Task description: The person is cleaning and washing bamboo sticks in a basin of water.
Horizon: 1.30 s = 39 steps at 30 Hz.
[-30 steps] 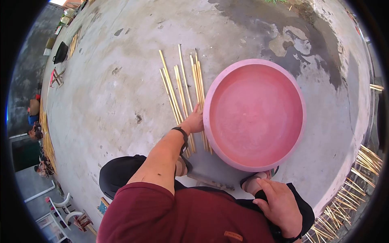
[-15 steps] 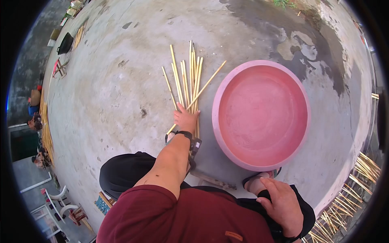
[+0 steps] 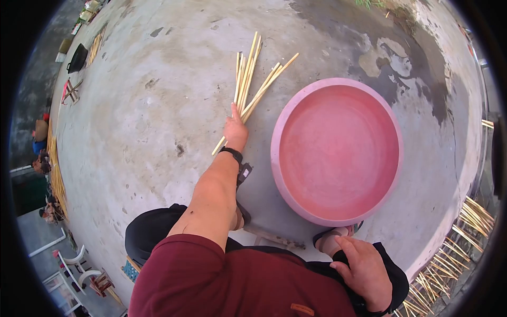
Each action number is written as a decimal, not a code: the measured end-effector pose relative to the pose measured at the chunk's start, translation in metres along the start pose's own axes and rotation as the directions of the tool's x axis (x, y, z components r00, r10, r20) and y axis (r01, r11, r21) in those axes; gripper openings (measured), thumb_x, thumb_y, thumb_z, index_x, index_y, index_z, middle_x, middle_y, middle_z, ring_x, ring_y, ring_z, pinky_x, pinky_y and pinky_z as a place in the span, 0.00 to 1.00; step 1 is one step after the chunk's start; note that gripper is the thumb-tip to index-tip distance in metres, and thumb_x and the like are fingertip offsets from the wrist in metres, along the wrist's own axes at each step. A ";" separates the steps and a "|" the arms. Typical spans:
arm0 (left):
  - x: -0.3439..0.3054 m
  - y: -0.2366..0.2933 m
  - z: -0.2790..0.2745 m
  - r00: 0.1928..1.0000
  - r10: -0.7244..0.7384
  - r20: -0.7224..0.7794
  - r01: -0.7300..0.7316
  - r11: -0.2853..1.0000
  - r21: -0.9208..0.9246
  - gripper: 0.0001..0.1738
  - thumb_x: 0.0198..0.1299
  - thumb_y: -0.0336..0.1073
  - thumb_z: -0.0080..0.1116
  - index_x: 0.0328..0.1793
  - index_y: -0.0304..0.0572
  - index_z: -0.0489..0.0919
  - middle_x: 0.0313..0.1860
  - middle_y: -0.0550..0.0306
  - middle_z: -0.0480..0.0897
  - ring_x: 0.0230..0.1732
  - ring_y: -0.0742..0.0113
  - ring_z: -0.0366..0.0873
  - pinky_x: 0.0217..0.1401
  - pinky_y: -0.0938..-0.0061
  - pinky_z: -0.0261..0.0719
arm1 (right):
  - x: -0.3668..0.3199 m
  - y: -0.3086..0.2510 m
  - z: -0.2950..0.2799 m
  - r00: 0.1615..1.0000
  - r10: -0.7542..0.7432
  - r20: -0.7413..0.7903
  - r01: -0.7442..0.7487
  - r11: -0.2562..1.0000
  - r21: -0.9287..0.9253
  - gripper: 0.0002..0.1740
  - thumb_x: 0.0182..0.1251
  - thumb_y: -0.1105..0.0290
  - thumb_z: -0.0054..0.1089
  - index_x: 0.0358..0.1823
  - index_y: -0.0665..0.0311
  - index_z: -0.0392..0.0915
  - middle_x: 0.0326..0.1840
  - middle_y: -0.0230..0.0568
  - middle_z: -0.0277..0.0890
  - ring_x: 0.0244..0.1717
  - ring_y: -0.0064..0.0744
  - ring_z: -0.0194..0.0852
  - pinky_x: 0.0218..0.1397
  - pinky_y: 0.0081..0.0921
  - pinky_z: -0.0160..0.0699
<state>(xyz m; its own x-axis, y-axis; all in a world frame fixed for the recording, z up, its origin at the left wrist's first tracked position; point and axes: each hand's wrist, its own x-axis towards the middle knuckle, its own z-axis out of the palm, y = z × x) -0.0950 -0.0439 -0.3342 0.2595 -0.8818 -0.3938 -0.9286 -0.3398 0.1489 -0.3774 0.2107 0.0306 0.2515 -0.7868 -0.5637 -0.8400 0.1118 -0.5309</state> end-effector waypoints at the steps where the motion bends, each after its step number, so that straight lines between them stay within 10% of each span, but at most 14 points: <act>1: 0.004 0.001 -0.009 1.000 0.026 -0.016 -0.026 1.000 -0.009 0.50 0.57 0.28 0.52 0.79 0.62 0.35 0.55 0.41 0.70 0.49 0.45 0.77 0.50 0.52 0.75 | 0.000 0.000 -0.001 1.000 0.002 -0.005 -0.002 1.000 -0.002 0.33 0.50 0.66 0.69 0.58 0.67 0.69 0.53 0.51 0.74 0.53 0.52 0.72 0.55 0.40 0.71; 9: 0.012 -0.031 -0.010 0.944 0.328 -0.018 -0.321 0.932 0.167 0.43 0.55 0.27 0.52 0.76 0.60 0.49 0.57 0.44 0.70 0.52 0.47 0.76 0.52 0.55 0.76 | 0.000 0.007 0.000 0.998 -0.035 -0.057 0.034 0.999 -0.019 0.31 0.48 0.67 0.70 0.55 0.64 0.68 0.48 0.42 0.73 0.45 0.44 0.74 0.48 0.36 0.72; 16: 0.010 -0.064 0.000 0.937 0.348 -0.016 -0.343 0.930 0.135 0.13 0.58 0.35 0.54 0.49 0.47 0.73 0.48 0.46 0.78 0.52 0.44 0.75 0.51 0.54 0.74 | -0.010 0.004 0.003 0.997 -0.032 -0.065 0.031 1.000 -0.003 0.30 0.49 0.67 0.69 0.55 0.64 0.69 0.49 0.44 0.74 0.48 0.44 0.74 0.51 0.36 0.71; 30: -0.051 -0.052 -0.112 0.961 0.233 -0.149 -0.241 0.970 -0.042 0.15 0.65 0.45 0.50 0.51 0.47 0.76 0.42 0.41 0.82 0.47 0.41 0.78 0.46 0.52 0.76 | -0.053 0.012 0.004 0.974 -0.156 -0.166 0.131 0.979 -0.154 0.21 0.55 0.66 0.65 0.49 0.66 0.71 0.37 0.47 0.76 0.39 0.50 0.76 0.43 0.40 0.74; 34: -0.077 -0.011 -0.156 0.898 0.311 -0.311 -0.349 0.934 -0.073 0.17 0.63 0.46 0.53 0.47 0.40 0.76 0.38 0.38 0.82 0.42 0.39 0.79 0.43 0.53 0.77 | -0.079 0.013 -0.010 0.827 -0.302 -0.474 0.236 0.952 -0.195 0.20 0.56 0.67 0.64 0.49 0.66 0.73 0.37 0.48 0.77 0.38 0.50 0.76 0.40 0.39 0.75; 39: -0.146 0.053 -0.194 0.837 0.477 -0.268 -0.543 0.779 -0.313 0.20 0.64 0.51 0.52 0.42 0.39 0.75 0.25 0.51 0.78 0.27 0.59 0.75 0.30 0.67 0.73 | -0.164 0.007 -0.039 0.283 -0.183 -0.942 0.539 0.842 -0.001 0.19 0.64 0.65 0.57 0.52 0.69 0.74 0.45 0.49 0.79 0.44 0.40 0.79 0.47 0.31 0.75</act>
<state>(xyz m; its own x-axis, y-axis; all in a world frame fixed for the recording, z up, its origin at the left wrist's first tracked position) -0.1302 0.0033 -0.0933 -0.1544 -0.9879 -0.0159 -0.7815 0.1122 0.6138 -0.4432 0.3170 0.1446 -0.2279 -0.8147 0.5332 -0.5727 -0.3307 -0.7501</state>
